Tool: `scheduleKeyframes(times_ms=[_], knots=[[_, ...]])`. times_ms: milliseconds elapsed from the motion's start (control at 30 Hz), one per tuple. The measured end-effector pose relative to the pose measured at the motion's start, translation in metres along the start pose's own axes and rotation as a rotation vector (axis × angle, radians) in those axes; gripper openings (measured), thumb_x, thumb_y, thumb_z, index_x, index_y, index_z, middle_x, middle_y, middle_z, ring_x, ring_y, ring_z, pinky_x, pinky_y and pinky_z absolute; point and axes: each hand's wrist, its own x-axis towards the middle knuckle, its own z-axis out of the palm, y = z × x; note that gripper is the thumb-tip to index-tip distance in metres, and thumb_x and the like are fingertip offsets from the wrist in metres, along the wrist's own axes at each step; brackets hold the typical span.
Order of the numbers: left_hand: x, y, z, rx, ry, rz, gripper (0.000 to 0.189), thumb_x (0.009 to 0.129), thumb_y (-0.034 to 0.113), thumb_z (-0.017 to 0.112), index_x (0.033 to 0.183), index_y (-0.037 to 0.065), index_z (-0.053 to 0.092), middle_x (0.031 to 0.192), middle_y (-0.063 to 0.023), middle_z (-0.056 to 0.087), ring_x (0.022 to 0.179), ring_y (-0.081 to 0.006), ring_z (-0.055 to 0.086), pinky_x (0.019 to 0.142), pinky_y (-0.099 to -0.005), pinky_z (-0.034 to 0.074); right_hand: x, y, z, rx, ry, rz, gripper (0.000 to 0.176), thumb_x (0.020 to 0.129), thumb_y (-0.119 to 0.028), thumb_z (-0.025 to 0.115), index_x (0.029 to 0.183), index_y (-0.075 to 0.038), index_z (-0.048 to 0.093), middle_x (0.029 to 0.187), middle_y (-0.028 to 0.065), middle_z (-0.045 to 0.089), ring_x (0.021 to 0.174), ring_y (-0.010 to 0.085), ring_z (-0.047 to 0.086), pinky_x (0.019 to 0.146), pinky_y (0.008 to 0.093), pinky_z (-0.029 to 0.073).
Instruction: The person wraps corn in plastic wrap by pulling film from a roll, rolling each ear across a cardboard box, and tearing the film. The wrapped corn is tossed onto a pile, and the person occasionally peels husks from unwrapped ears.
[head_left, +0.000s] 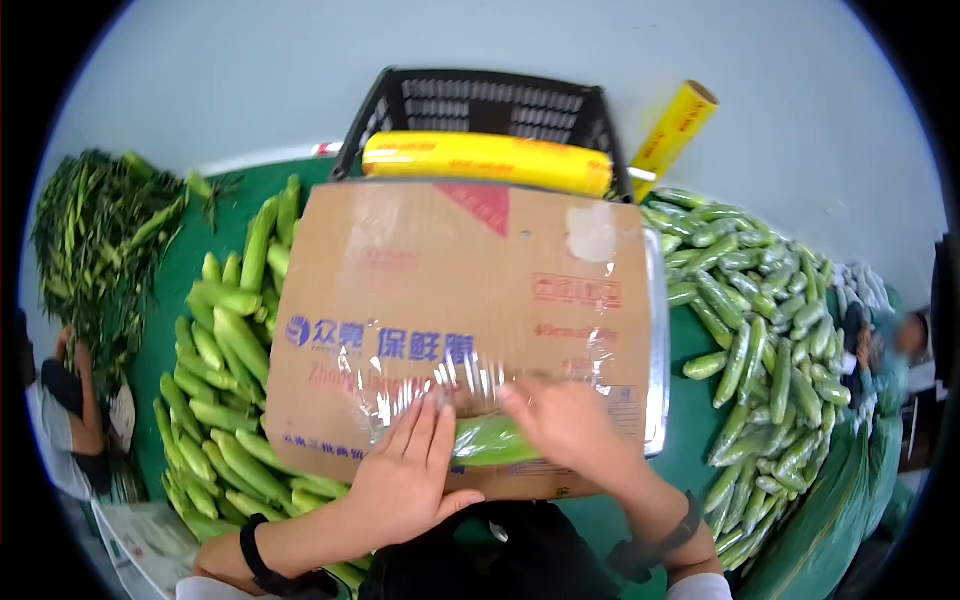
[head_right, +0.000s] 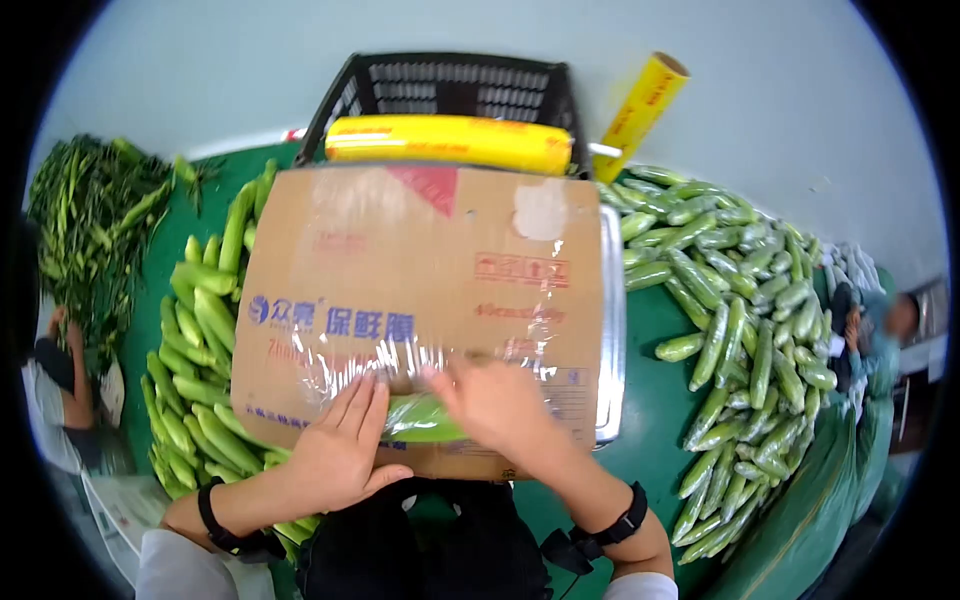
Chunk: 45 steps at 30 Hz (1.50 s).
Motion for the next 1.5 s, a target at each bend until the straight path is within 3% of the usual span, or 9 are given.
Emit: scheduleKeyframes(times_ms=[33, 167, 400, 567, 667, 800, 933, 1333, 1500], knots=[[-0.007, 0.000, 0.003, 0.028, 0.051, 0.002, 0.059, 0.083, 0.035, 0.063, 0.123, -0.006, 0.051, 0.129, -0.0301, 0.047, 0.119, -0.0398, 0.050, 0.098, -0.0482, 0.041, 0.004, -0.003, -0.009, 0.084, -0.112, 0.163, 0.024, 0.089, -0.027, 0.057, 0.095, -0.005, 0.062, 0.078, 0.0140, 0.064, 0.067, 0.0356, 0.060, 0.064, 0.0457, 0.049], [0.049, -0.050, 0.022, 0.137, 0.220, -0.116, 0.055, 0.085, 0.034, 0.061, 0.124, -0.003, 0.050, 0.135, -0.0257, 0.040, 0.123, -0.0398, 0.041, 0.101, -0.0483, 0.035, 0.017, 0.006, -0.001, -0.189, 0.359, -0.533, 0.044, 0.072, -0.037, 0.072, 0.103, -0.008, 0.060, 0.098, 0.0053, 0.059, 0.091, 0.0237, 0.056, 0.079, 0.0393, 0.046], [0.029, -0.050, 0.018, 0.057, 0.153, -0.022, 0.042, 0.078, 0.023, 0.067, 0.114, 0.001, 0.060, 0.100, -0.0129, 0.065, 0.087, -0.0281, 0.064, 0.070, -0.0345, 0.053, 0.026, -0.007, -0.003, -0.427, 0.124, -0.392, 0.054, 0.065, -0.049, 0.074, 0.097, -0.008, 0.058, 0.086, 0.0061, 0.057, 0.080, 0.0226, 0.058, 0.067, 0.0345, 0.048], [-0.005, -0.029, 0.019, 0.034, 0.235, 0.084, 0.062, 0.075, 0.029, 0.068, 0.122, -0.009, 0.051, 0.120, -0.0229, 0.057, 0.112, -0.0353, 0.057, 0.096, -0.0411, 0.046, -0.005, -0.019, 0.009, -0.357, 0.019, -0.330, 0.055, 0.064, -0.046, 0.074, 0.100, -0.008, 0.058, 0.091, 0.0076, 0.058, 0.089, 0.0233, 0.057, 0.080, 0.0383, 0.046], [0.034, -0.059, 0.021, 0.128, 0.226, -0.002, 0.066, 0.080, 0.030, 0.064, 0.130, -0.007, 0.044, 0.134, -0.0240, 0.047, 0.128, -0.0342, 0.043, 0.106, -0.0440, 0.035, 0.016, -0.017, 0.008, -0.486, 0.414, -0.452, 0.064, 0.065, -0.044, 0.074, 0.114, -0.008, 0.056, 0.105, 0.0087, 0.056, 0.101, 0.0243, 0.052, 0.094, 0.0412, 0.040], [0.108, -0.114, -0.009, 0.133, 0.116, 0.101, 0.075, 0.079, 0.026, 0.066, 0.138, -0.006, 0.032, 0.144, -0.0251, 0.033, 0.135, -0.0344, 0.033, 0.110, -0.0417, 0.031, 0.050, -0.009, -0.003, -0.468, 0.292, -0.542, 0.072, 0.064, -0.043, 0.076, 0.124, -0.010, 0.053, 0.113, 0.0084, 0.051, 0.106, 0.0244, 0.048, 0.097, 0.0429, 0.037], [0.167, -0.129, -0.015, 0.219, -0.449, 0.052, 0.085, 0.074, 0.025, 0.071, 0.139, -0.008, 0.028, 0.148, -0.0266, 0.024, 0.136, -0.0366, 0.030, 0.110, -0.0385, 0.031, 0.104, -0.013, -0.014, -0.441, 0.021, -0.454, 0.055, 0.064, -0.042, 0.077, 0.099, -0.006, 0.057, 0.092, 0.0084, 0.062, 0.089, 0.0237, 0.062, 0.079, 0.0365, 0.049], [0.159, -0.134, -0.015, 0.128, -0.463, 0.071, 0.090, 0.074, 0.026, 0.073, 0.143, -0.005, 0.023, 0.151, -0.0250, 0.017, 0.139, -0.0325, 0.024, 0.113, -0.0359, 0.025, -0.023, -0.019, -0.021, -0.284, -0.398, -0.572, 0.051, 0.071, -0.052, 0.068, 0.085, -0.005, 0.054, 0.070, 0.0114, 0.060, 0.065, 0.0292, 0.063, 0.057, 0.0388, 0.049], [0.143, -0.130, -0.017, 0.011, -0.224, 0.017, 0.084, 0.076, 0.024, 0.072, 0.144, 0.003, 0.027, 0.152, -0.0232, 0.018, 0.140, -0.0363, 0.021, 0.113, -0.0396, 0.025, -0.102, 0.031, -0.019, 0.133, -0.614, -0.055, 0.063, 0.080, -0.059, 0.061, 0.103, -0.001, 0.056, 0.078, 0.0136, 0.062, 0.073, 0.0263, 0.066, 0.062, 0.0380, 0.052]])
